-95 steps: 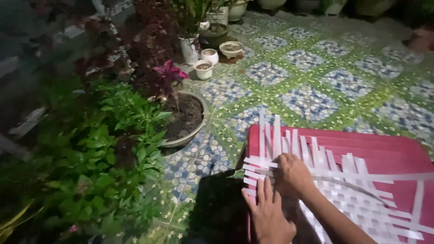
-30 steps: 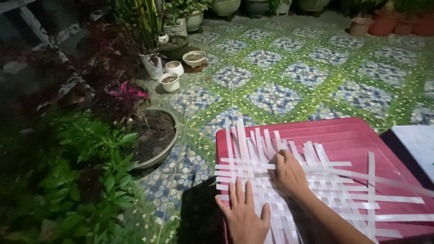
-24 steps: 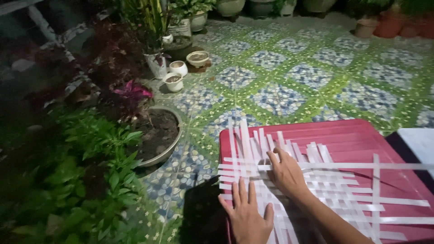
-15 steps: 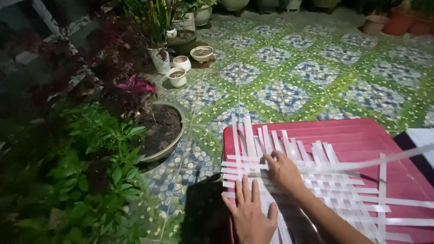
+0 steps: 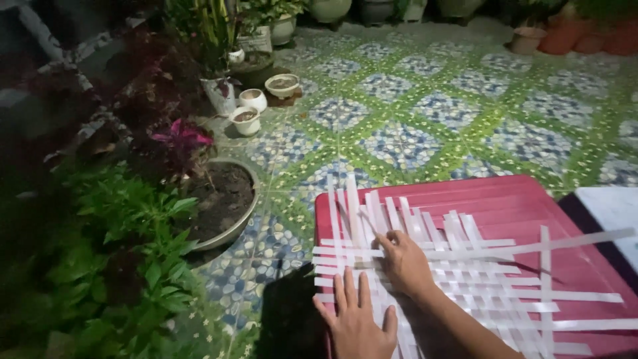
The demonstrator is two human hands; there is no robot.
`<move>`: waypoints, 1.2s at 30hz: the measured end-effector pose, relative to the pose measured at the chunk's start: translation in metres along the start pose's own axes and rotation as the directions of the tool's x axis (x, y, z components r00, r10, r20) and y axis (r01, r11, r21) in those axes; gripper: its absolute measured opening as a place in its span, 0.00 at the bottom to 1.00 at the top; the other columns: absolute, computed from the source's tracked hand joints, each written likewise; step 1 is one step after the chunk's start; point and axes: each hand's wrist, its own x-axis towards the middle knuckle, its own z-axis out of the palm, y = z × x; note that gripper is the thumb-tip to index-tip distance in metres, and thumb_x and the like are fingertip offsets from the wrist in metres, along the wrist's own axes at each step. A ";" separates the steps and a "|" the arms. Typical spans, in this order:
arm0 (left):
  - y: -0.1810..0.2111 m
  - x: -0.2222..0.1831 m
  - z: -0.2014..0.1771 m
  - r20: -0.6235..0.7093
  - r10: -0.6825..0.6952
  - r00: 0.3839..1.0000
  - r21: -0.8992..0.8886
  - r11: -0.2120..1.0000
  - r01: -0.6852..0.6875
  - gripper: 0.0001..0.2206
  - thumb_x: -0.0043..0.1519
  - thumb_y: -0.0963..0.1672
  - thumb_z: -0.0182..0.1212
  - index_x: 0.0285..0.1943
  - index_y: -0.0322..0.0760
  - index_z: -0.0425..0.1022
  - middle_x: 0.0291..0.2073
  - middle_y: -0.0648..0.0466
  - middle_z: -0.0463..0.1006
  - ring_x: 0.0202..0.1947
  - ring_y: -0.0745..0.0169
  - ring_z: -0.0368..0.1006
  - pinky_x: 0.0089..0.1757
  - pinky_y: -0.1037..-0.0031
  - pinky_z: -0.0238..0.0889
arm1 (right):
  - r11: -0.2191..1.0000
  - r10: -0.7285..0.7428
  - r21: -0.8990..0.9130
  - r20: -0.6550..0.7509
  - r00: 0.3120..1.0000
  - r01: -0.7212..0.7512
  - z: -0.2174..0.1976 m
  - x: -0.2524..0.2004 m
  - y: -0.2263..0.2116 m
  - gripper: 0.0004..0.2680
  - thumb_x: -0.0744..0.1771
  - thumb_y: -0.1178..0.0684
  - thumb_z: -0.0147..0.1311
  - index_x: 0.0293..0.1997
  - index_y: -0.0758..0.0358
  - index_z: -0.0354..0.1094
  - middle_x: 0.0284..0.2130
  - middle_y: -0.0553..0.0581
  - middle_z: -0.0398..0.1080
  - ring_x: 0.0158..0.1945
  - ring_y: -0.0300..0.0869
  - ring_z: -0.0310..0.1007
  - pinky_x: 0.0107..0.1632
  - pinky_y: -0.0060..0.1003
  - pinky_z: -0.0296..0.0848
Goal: The person is weaving white plastic strips together on a small pink table to create a mat.
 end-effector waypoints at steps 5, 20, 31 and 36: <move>0.001 -0.006 -0.002 0.025 -0.007 1.000 -0.002 1.000 0.007 0.34 0.43 0.59 0.47 0.58 0.46 0.58 0.62 0.52 0.49 0.63 0.53 0.41 0.53 0.36 0.28 | 1.000 0.015 0.017 -0.021 1.000 -0.014 0.000 -0.009 -0.003 0.10 0.56 0.59 0.51 0.36 0.54 0.62 0.30 0.60 0.62 0.29 0.51 0.66 0.26 0.44 0.64; 0.001 -0.018 -0.003 -0.399 0.020 0.917 0.098 0.995 0.021 0.38 0.43 0.59 0.27 0.66 0.48 0.35 0.70 0.57 0.32 0.70 0.60 0.27 0.57 0.42 0.23 | 0.982 0.182 -0.093 0.230 0.956 -0.164 -0.057 -0.009 -0.030 0.22 0.61 0.50 0.43 0.59 0.67 0.44 0.46 0.65 0.57 0.30 0.41 0.64 0.33 0.33 0.70; 0.029 0.048 -0.115 0.907 -0.229 0.352 0.180 0.970 0.165 0.31 0.61 0.56 0.35 0.68 0.47 0.27 0.67 0.53 0.20 0.66 0.49 0.16 0.55 0.35 0.16 | 0.873 0.479 -0.035 0.251 0.841 -0.486 -0.132 -0.016 0.068 0.10 0.66 0.46 0.31 0.39 0.58 0.58 0.37 0.58 0.62 0.34 0.50 0.66 0.37 0.45 0.64; 0.038 0.029 -0.034 -0.300 0.108 0.948 0.140 0.988 -0.068 0.36 0.45 0.56 0.33 0.63 0.44 0.36 0.68 0.49 0.28 0.67 0.53 0.23 0.56 0.44 0.16 | 0.854 0.505 -0.011 0.260 0.823 -0.520 -0.107 -0.046 0.131 0.10 0.64 0.51 0.39 0.39 0.58 0.68 0.37 0.52 0.74 0.38 0.49 0.74 0.38 0.41 0.69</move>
